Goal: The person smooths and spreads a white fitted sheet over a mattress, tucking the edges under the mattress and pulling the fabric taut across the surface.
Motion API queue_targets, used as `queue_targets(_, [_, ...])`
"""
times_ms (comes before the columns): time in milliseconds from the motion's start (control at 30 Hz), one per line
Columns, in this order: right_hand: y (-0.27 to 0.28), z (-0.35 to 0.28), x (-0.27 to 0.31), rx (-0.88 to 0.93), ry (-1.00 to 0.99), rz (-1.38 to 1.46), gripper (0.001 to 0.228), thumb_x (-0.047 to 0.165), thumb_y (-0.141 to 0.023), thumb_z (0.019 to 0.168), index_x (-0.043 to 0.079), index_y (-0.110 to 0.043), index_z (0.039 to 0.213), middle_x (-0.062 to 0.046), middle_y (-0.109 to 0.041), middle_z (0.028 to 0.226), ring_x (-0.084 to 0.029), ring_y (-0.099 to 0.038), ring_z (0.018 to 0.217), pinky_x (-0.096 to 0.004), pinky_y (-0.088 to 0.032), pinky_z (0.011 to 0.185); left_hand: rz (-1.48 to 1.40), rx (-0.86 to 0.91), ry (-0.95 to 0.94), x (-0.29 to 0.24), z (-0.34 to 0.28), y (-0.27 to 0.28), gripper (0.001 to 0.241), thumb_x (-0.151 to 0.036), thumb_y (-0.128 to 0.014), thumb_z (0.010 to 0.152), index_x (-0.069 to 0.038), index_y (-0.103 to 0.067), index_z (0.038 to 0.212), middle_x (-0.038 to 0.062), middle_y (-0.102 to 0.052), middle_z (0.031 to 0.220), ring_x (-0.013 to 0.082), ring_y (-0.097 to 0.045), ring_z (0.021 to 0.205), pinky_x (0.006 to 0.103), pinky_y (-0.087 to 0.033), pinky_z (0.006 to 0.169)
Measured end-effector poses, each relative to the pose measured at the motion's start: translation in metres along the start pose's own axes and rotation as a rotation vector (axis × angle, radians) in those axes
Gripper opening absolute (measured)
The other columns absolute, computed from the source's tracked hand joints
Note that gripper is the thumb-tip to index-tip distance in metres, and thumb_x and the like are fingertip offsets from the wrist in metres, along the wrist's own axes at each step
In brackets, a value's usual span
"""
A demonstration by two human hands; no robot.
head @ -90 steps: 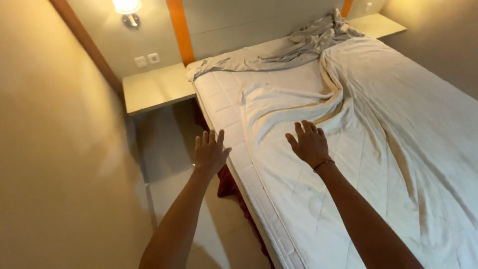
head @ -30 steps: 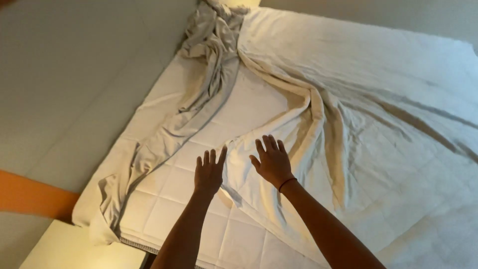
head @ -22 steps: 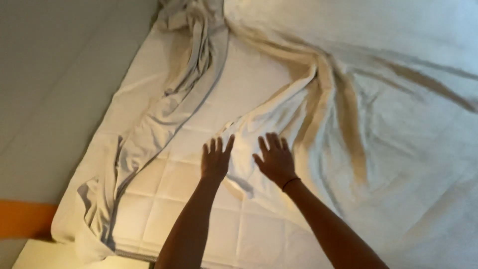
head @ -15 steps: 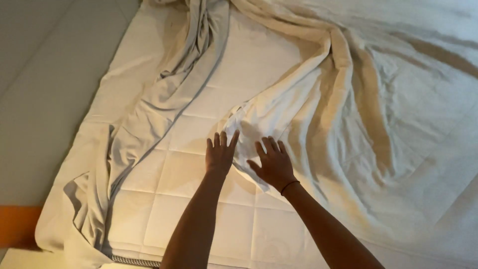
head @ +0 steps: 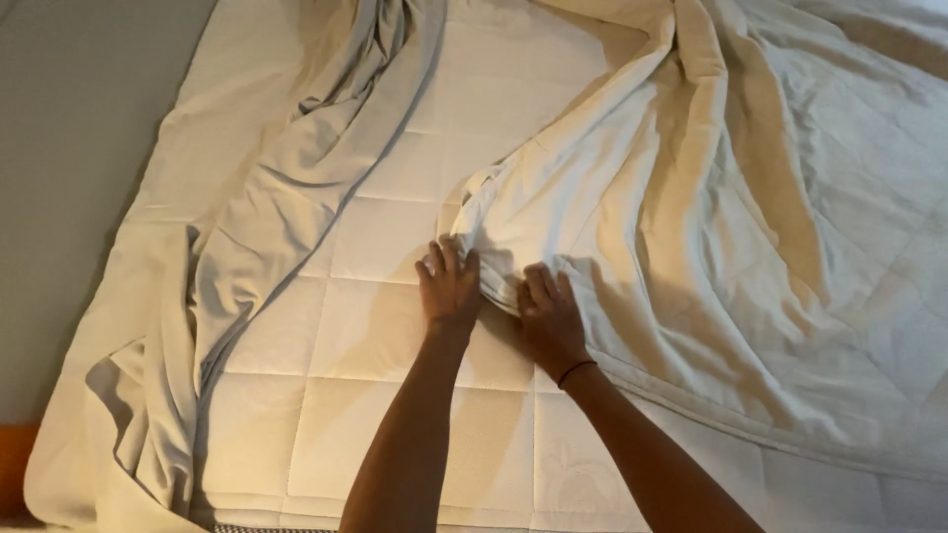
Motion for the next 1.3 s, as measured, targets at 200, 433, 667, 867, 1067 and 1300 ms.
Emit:
queue_targets(200, [0.017,-0.012,0.031,-0.007,0.109,0.115,0.038,0.025,-0.072,0.083,-0.003,-0.07,0.108,-0.015,-0.062,0.13,-0.033,-0.051,0.135,-0.052,-0.036,0.116,0.008,-0.001,0.016,0.018,-0.042,0.02,0.038,-0.021,-0.059,0.095,-0.009,-0.063,0.131,0.024,-0.038,0.159,0.0444,-0.028,0.151,0.066,-0.033,0.11])
queue_targets(433, [0.013,-0.036,0.047,0.024,0.144,0.228,0.037,0.025,-0.074,0.08,0.001,-0.071,0.108,-0.013,-0.062,0.129,-0.033,-0.05,0.136,-0.053,-0.034,0.116,0.006,0.07,0.088,0.031,-0.079,0.029,0.032,-0.02,-0.058,0.098,-0.007,-0.066,0.126,0.021,-0.035,0.162,0.0422,-0.026,0.154,0.0646,-0.032,0.113])
queue_targets(667, [-0.006,-0.045,0.043,-0.092,0.097,0.107,0.047,0.012,-0.07,0.077,0.003,-0.071,0.122,-0.017,-0.058,0.136,-0.034,-0.048,0.134,-0.054,-0.031,0.115,-0.026,-0.155,0.12,0.03,-0.086,-0.002,0.04,-0.022,-0.055,0.094,-0.007,-0.066,0.13,0.021,-0.035,0.161,0.0405,-0.025,0.152,0.0612,-0.027,0.116])
queue_targets(867, [0.021,-0.068,0.063,0.026,0.097,0.166,0.031,0.01,-0.069,0.082,0.002,-0.071,0.112,-0.015,-0.056,0.139,-0.033,-0.043,0.141,-0.054,-0.028,0.12,-0.007,0.043,0.158,0.031,-0.133,0.037,0.035,-0.022,-0.055,0.095,-0.007,-0.067,0.125,0.02,-0.03,0.164,0.0395,-0.019,0.154,0.063,-0.024,0.116])
queue_targets(1067, [0.078,-0.118,0.098,0.215,0.152,0.224,0.033,0.011,-0.07,0.08,0.001,-0.071,0.112,-0.013,-0.054,0.143,-0.031,-0.04,0.144,-0.052,-0.025,0.122,-0.01,0.202,0.183,0.02,-0.222,0.072,0.033,-0.022,-0.056,0.098,-0.004,-0.069,0.123,0.02,-0.029,0.165,0.0394,-0.018,0.156,0.0628,-0.024,0.117])
queue_targets(1300, [0.094,-0.15,0.101,0.255,0.305,0.207,0.071,0.049,-0.074,0.084,-0.003,-0.062,0.13,-0.019,-0.052,0.141,-0.035,-0.041,0.139,-0.055,-0.024,0.118,-0.01,0.118,0.253,-0.003,-0.267,0.061,0.039,-0.021,-0.056,0.099,-0.003,-0.064,0.133,0.022,-0.027,0.165,0.0411,-0.021,0.155,0.0622,-0.024,0.12])
Point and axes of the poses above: each hand's wrist, its own z-axis towards the middle knuckle, its own y-axis out of the back of the hand, x = y × z, the point moved 7 cm from there along z, towards the middle knuckle
